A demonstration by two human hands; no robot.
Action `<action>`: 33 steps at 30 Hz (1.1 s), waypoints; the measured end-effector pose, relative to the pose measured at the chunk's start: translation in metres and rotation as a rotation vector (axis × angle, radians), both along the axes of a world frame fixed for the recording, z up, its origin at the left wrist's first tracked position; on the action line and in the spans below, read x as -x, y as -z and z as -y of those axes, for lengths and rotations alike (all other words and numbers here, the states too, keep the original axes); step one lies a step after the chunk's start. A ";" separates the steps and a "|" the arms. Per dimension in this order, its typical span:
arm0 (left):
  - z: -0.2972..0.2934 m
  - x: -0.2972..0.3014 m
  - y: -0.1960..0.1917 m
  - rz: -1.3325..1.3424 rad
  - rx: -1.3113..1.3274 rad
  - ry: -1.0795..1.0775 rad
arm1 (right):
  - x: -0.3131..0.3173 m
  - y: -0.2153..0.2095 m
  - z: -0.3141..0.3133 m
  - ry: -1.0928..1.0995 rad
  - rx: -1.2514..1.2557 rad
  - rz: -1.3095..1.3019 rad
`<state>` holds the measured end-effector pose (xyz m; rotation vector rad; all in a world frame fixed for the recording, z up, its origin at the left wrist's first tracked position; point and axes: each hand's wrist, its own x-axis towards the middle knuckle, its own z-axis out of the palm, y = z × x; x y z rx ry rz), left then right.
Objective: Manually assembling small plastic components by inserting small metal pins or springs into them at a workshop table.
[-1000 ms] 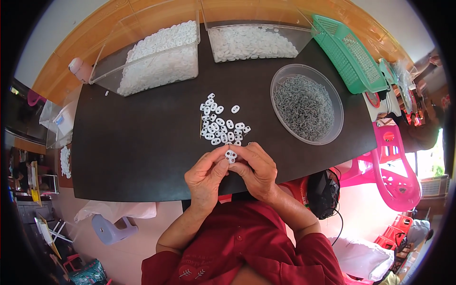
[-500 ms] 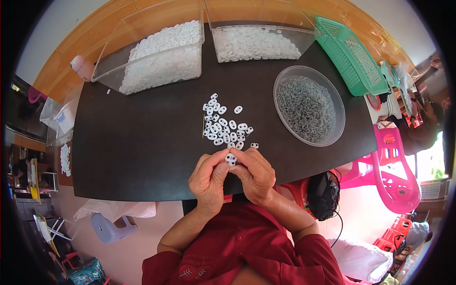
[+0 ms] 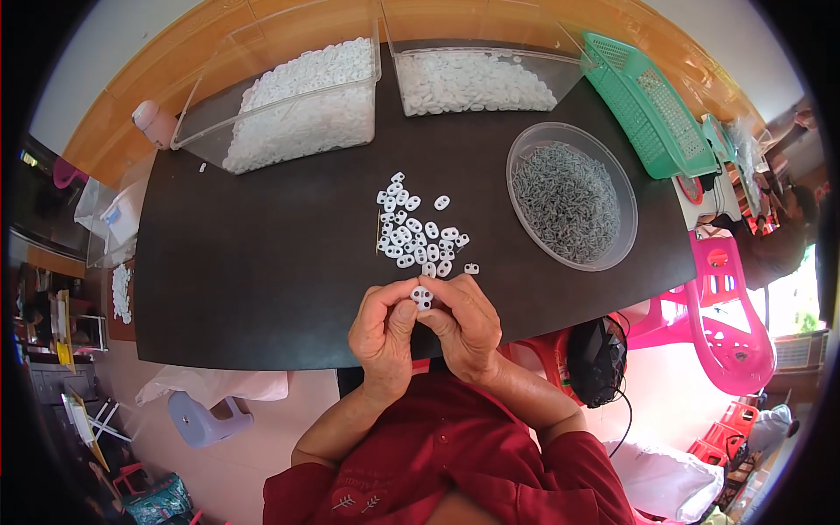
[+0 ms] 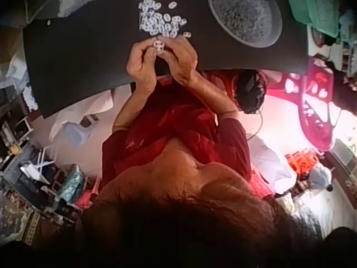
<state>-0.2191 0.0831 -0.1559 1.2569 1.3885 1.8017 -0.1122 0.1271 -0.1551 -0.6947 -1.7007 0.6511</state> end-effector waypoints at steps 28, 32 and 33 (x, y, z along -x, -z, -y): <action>0.003 0.001 0.005 -0.154 -0.148 -0.124 | 0.013 0.001 0.005 -0.015 -0.077 -0.010; 0.002 0.004 0.002 -0.118 -0.137 -0.138 | 0.014 -0.006 0.005 -0.051 -0.013 0.003; 0.003 0.005 0.002 -0.103 -0.136 -0.130 | 0.014 -0.009 0.006 -0.074 0.007 0.027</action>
